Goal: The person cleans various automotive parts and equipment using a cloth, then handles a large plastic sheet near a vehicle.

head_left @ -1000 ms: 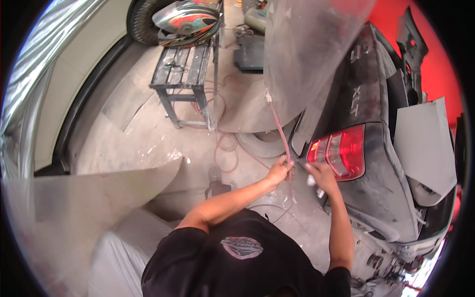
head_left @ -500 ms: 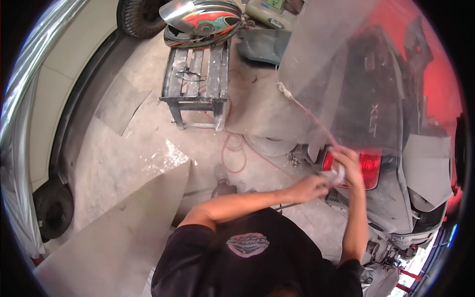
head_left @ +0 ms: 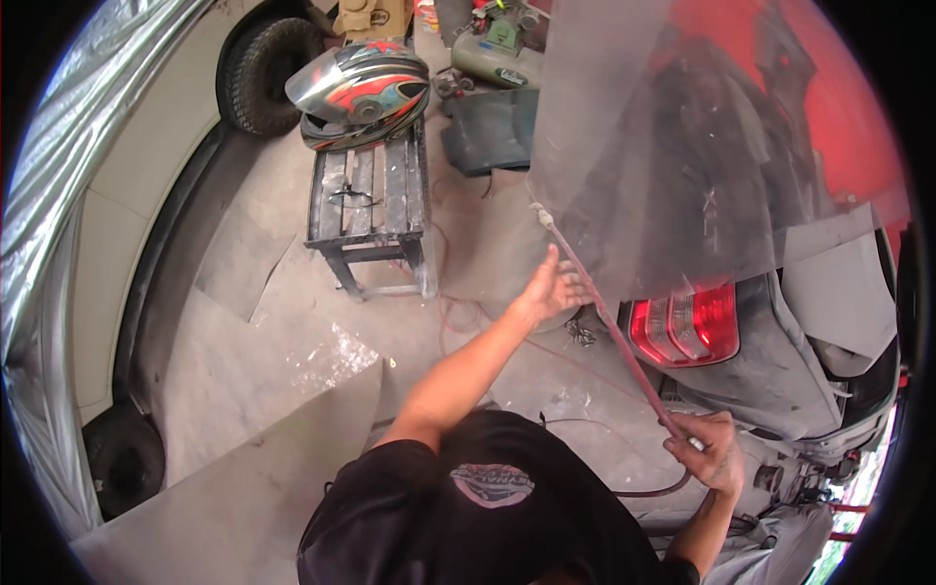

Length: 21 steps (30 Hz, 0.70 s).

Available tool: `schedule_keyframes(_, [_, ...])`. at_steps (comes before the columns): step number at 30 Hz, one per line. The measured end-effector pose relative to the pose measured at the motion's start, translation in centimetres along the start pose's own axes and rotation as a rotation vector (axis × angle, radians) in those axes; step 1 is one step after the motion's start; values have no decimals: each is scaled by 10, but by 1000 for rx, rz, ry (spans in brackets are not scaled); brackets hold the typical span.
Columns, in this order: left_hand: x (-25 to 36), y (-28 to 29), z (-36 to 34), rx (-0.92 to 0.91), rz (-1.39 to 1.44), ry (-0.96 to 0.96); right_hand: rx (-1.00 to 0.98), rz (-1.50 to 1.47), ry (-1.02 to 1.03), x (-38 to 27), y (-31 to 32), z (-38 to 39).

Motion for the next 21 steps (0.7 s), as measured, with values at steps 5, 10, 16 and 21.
schedule_keyframes(5, [2,10,-15,118,-16,-82,-42,-23,-91,27,14,23])
schedule_keyframes(10, [-14,-32,47,77,56,-218,263,243,-129,123,54,64])
schedule_keyframes(16, [-85,1,155,273,-159,-193,296,365,-48,196,19,71])
schedule_keyframes(21, [-103,60,127,425,-143,-137,158,409,54,235,-87,63])
Point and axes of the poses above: each hand's wrist, its own z-axis away from the middle knuckle, its own y-axis out of the back of the hand, x = y × z, the point moved 4 cm from there along -z, towards the middle knuckle, and after that the axes turned 8 degrees about x, right-handed, at the moved point
